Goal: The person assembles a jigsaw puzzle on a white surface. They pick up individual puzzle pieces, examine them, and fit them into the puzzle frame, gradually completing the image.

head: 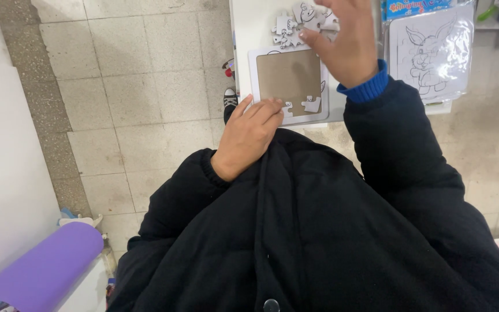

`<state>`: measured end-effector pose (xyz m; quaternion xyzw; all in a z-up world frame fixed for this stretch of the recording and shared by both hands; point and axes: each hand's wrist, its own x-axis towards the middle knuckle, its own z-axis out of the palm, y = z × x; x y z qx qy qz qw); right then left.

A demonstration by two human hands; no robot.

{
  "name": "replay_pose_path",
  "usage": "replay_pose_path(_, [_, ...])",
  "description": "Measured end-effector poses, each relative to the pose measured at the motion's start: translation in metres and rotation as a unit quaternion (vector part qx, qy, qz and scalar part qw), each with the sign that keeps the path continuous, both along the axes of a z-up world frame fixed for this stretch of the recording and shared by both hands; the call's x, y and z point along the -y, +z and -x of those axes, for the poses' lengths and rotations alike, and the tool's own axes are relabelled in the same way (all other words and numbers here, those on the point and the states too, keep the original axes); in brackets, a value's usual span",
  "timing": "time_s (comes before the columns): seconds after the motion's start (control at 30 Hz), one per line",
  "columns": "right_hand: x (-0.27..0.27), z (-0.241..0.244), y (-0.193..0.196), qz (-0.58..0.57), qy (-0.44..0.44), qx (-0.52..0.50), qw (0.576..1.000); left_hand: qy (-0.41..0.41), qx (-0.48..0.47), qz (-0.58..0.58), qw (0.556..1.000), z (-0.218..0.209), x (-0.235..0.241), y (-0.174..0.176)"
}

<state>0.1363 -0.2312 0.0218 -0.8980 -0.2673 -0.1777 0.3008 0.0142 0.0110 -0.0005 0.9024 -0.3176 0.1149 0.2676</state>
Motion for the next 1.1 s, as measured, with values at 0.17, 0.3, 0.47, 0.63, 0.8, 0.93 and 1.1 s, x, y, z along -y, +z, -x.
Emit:
replay_pose_path(0.17, [-0.015,-0.009,-0.023,0.041,0.014,-0.015,0.999,-0.018,-0.024,0.020,0.999,-0.007,-0.002,-0.001])
replay_pose_path(0.3, [-0.010,-0.022,-0.043,0.040,0.010,-0.068,0.997,-0.029,-0.019,0.020,0.999,-0.011,-0.004,-0.005])
replay_pose_path(0.47, [-0.015,-0.025,-0.028,0.024,0.029,-0.089,0.995,-0.037,-0.023,0.046,0.998,-0.014,-0.005,-0.005])
replay_pose_path(0.63, [-0.019,-0.030,-0.034,0.023,0.027,-0.083,0.996,-0.041,-0.029,0.049,0.998,-0.014,-0.005,-0.005])
replay_pose_path(0.8, [0.000,-0.040,-0.040,-0.052,0.044,-0.168,0.983,-0.040,-0.029,0.049,0.998,-0.012,-0.006,-0.007])
replay_pose_path(0.93, [0.024,-0.039,-0.039,-0.061,0.036,-0.137,0.988,-0.042,-0.022,0.049,0.998,-0.011,-0.005,-0.007])
replay_pose_path(1.1, [-0.012,-0.021,0.015,0.095,-0.012,0.018,0.995,-0.040,-0.017,0.035,0.998,-0.012,-0.005,-0.004])
